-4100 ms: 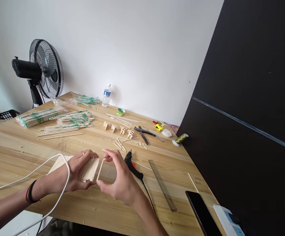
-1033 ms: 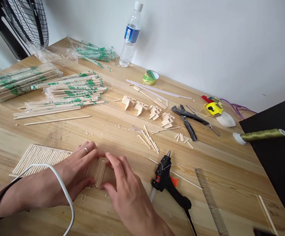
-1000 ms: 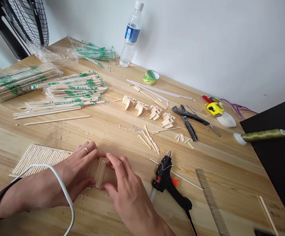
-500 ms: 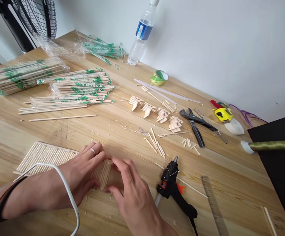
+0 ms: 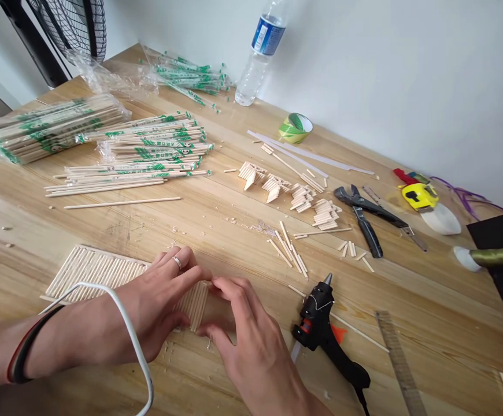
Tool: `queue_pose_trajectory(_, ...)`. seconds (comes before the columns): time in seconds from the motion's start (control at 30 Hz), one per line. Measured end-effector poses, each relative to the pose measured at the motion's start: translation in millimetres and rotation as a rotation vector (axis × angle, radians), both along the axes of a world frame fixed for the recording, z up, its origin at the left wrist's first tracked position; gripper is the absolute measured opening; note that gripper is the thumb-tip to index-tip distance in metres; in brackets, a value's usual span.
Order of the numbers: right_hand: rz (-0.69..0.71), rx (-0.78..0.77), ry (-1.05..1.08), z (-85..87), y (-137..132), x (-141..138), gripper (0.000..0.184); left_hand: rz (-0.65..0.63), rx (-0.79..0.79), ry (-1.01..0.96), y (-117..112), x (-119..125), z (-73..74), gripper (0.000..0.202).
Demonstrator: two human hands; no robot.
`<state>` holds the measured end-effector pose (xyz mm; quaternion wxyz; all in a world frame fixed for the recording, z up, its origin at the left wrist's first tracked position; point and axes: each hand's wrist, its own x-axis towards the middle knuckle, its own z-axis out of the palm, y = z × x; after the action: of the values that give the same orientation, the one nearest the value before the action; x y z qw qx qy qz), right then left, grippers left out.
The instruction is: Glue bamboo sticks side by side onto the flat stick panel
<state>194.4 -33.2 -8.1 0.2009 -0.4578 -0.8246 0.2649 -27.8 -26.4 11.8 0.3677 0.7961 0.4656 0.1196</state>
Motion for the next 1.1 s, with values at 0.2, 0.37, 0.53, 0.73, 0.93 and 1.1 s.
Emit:
queue_pose_trajectory(0.2, 0.041, -0.006, -0.060, 9.9, 6.0, -3.3, 0.050, 0.007, 0.016, -0.032, -0.2, -1.7, -0.5, 0.044)
queue_pose_trajectory(0.37, 0.035, 0.003, -0.114, 16.1, 6.1, -8.8, 0.047, 0.002, -0.019, -0.039, -0.3, -3.7, -0.8, 0.044)
queue_pose_trajectory(0.53, -0.022, -0.012, -0.111, 14.5, -0.1, -11.5, 0.042, 0.006, 0.015, -0.068, 0.2, -4.0, -3.0, 0.042)
queue_pose_trajectory(0.73, 0.012, 0.023, -0.087, 11.2, 2.0, -8.7, 0.042, -0.032, 0.050, -0.062, 3.0, -10.5, 1.2, 0.042)
queue_pose_trajectory(0.93, 0.124, 0.064, -0.015, 12.3, 13.9, 6.0, 0.034, -0.057, 0.085, -0.056, 7.4, -16.2, 2.5, 0.038)
queue_pose_trajectory(1.1, -0.098, 0.089, 0.165, 37.5, 7.5, 22.4, 0.024, -0.044, 0.068, -0.036, 6.0, -18.1, 4.3, 0.044)
